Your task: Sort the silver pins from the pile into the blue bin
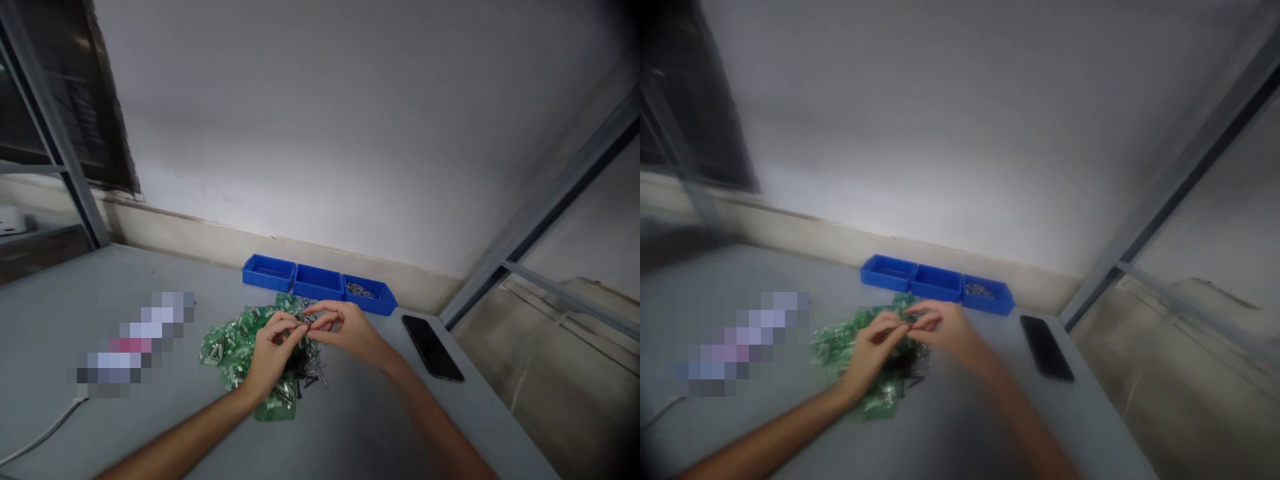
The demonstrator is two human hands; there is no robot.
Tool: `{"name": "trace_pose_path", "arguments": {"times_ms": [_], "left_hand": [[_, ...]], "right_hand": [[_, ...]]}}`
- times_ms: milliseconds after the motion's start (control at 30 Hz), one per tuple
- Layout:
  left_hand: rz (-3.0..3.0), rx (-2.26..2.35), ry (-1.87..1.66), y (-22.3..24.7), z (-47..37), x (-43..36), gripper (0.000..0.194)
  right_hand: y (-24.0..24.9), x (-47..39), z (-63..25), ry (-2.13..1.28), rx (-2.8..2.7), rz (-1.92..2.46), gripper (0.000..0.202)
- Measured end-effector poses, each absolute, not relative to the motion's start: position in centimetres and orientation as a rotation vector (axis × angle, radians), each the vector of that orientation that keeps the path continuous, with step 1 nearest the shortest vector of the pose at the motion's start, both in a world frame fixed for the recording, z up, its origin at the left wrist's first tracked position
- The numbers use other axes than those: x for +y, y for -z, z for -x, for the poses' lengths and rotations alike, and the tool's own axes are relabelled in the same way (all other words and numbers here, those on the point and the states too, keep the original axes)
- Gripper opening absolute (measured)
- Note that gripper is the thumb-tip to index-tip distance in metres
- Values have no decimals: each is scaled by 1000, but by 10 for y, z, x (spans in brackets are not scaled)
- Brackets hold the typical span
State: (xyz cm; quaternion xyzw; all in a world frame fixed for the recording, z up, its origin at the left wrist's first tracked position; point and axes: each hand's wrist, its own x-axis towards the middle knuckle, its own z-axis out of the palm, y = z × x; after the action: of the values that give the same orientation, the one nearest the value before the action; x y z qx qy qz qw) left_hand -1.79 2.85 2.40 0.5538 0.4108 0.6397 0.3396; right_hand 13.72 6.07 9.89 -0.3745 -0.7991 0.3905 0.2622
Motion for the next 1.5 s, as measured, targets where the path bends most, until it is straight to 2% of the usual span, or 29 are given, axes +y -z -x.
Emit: {"name": "trace_pose_path", "arguments": {"times_ms": [200, 367, 533, 700, 833, 1000, 1500], "left_hand": [[-1502, 1123, -1646, -22, 21, 32, 17], [-1691, 1196, -1655, -17, 28, 38, 16], [-2145, 1232, -1540, -12, 32, 36, 19], [-2474, 1223, -1271, -11, 31, 34, 20], [-2471, 1294, -1254, -11, 30, 32, 15], [-2449, 1261, -1281, -10, 29, 27, 14], [-1995, 1108, -1651, -10, 20, 24, 9]], "right_hand": [[-84, 55, -126, -870, -2239, 959, 30], [-73, 52, -123, -793, -2235, 944, 37], [-54, 49, -128, -928, -1950, 1073, 21], [-21, 47, -135, -1137, -1666, 1161, 31], [-4, 45, -134, -1127, -1466, 1149, 39], [1, 37, -128, -1025, -1297, 1109, 37], [-9, 22, -124, -1127, -1241, 1086, 36]]}}
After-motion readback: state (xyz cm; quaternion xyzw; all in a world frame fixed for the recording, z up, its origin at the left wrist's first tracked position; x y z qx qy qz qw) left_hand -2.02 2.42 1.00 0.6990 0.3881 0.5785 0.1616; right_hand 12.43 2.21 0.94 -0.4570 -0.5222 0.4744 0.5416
